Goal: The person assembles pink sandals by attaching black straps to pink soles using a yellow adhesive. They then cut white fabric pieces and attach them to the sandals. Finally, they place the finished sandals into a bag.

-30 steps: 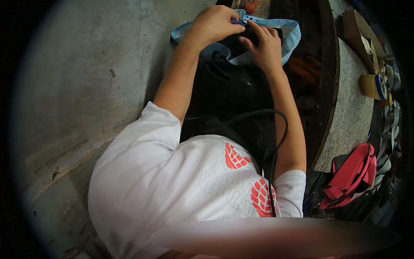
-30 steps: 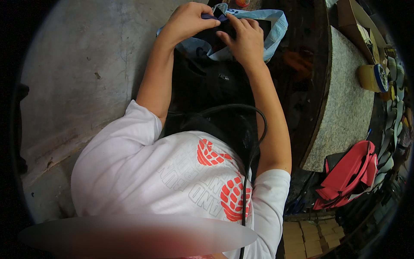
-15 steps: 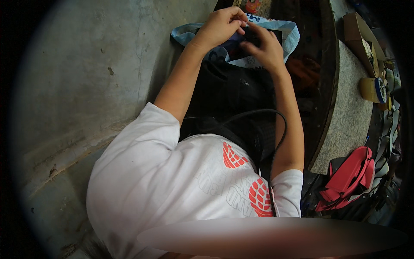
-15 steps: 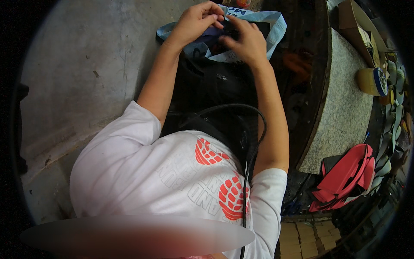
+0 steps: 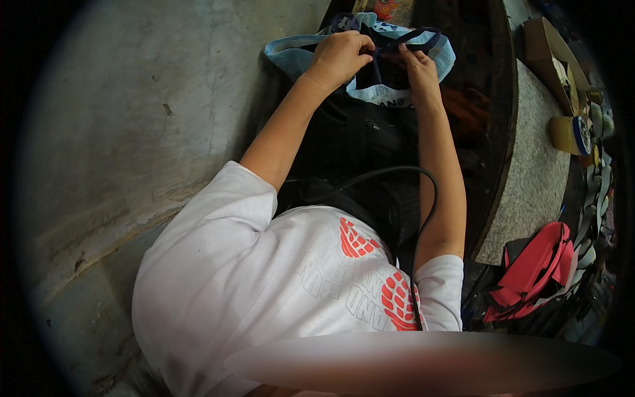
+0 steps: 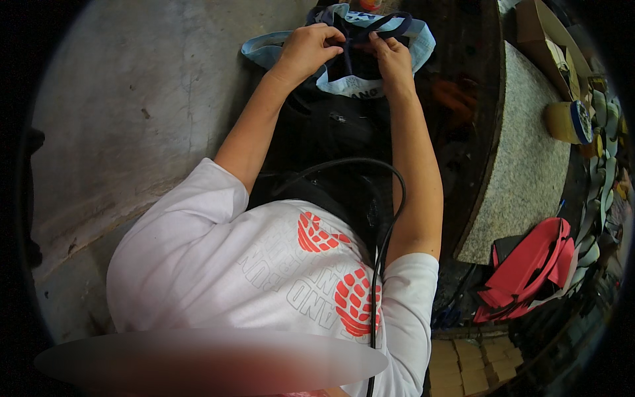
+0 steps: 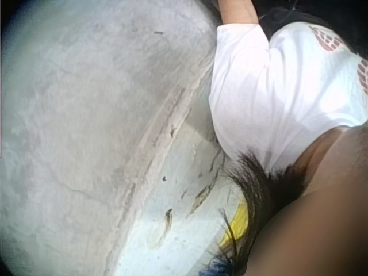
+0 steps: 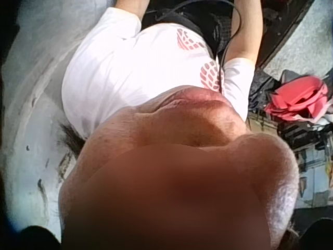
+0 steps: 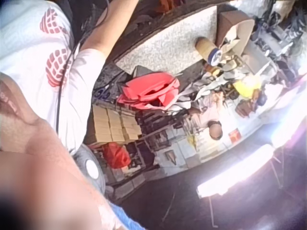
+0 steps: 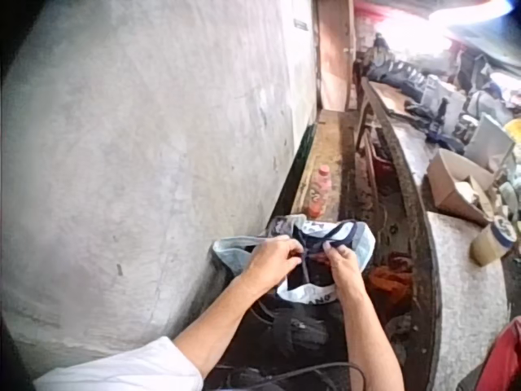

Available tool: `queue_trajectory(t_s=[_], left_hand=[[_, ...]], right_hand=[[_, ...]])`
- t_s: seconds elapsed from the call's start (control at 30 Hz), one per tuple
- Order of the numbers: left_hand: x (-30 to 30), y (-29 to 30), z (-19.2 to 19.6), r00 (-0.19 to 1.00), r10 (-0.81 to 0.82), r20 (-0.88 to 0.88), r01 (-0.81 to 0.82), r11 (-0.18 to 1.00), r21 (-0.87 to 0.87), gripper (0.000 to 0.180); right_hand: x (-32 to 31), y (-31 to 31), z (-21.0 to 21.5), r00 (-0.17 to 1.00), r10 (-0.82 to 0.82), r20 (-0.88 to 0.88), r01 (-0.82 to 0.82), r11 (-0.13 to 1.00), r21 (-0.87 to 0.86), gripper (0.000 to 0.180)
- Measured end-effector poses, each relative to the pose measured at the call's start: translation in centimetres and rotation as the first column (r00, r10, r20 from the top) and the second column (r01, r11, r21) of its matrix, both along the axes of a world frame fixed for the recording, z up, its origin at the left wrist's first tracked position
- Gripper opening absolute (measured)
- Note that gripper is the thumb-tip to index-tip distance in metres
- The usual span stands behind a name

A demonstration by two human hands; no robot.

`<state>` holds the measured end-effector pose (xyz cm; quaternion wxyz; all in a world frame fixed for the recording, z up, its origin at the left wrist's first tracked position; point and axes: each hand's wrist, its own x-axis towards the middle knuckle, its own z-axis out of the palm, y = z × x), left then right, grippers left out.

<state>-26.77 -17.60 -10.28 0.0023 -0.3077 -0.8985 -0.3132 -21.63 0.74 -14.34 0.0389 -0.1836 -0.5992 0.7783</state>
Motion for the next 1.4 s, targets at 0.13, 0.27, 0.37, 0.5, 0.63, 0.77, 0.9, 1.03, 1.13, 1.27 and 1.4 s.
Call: queue_trajectory(t_s=[0.13,0.27,0.37,0.5,0.63,0.77,0.9,1.03,1.13,1.27,1.4], left_hand=[[-0.3,0.5,-1.3,0.987,-0.029,-0.156,0.029,1.0,-0.005,0.023],[-0.9,0.3,-2.1,0.98,0.042,-0.196,-0.024,0.996,0.092,0.021],[-1.9,-0.8,-2.3,0.984,0.153,-0.094,-0.11,0.927,0.358,0.018],[-2.4,-2.1,-3.0,0.977,0.209,-0.046,-0.176,0.907,0.382,0.02],[-2.3,-2.3,-3.3,0.989,0.11,0.096,-0.141,0.882,0.45,0.023],[-2.0,-2.0,-3.1,0.996,0.071,0.047,-0.083,0.922,0.377,0.025],[-1.7,-1.8,-2.7,0.976,0.039,-0.215,0.036,0.941,0.336,0.023],[-1.4,-1.2,-2.9,0.953,0.061,-0.297,0.049,0.935,0.351,0.019],[-1.5,-1.0,-3.1,0.941,0.032,-0.336,0.102,0.923,0.372,0.019],[-1.7,-1.1,-3.2,0.944,0.003,-0.33,0.128,0.919,0.373,0.019],[-1.5,-1.2,-3.3,0.972,0.021,-0.234,0.075,0.916,0.395,0.019]], right_hand=[[-0.3,0.4,-0.5,1.0,0.021,0.003,-0.021,0.999,-0.029,0.025],[-0.5,0.6,-1.7,0.985,0.051,-0.165,-0.019,0.982,0.19,0.029],[-0.2,0.9,-1.7,0.959,0.169,-0.228,-0.035,0.868,0.495,0.031],[1.0,1.1,-0.3,0.962,0.267,-0.064,-0.093,0.535,0.84,0.031],[1.1,0.1,1.1,0.962,0.254,-0.101,-0.017,0.427,0.904,0.031],[-1.0,-1.5,1.6,0.883,0.336,-0.327,0.181,0.4,0.899,0.027],[-2.7,-1.7,1.8,0.924,0.38,-0.05,-0.182,0.551,0.814,0.024],[-3.0,-0.8,1.7,0.905,0.42,-0.072,-0.384,0.877,0.29,0.022],[-3.1,-0.2,1.3,0.915,0.399,-0.063,-0.394,0.916,0.072,0.022],[-3.5,-0.2,1.2,0.887,0.462,0.014,-0.434,0.824,0.364,0.02],[-4.0,-0.2,2.0,0.867,0.49,0.093,-0.464,0.724,0.511,0.019]])
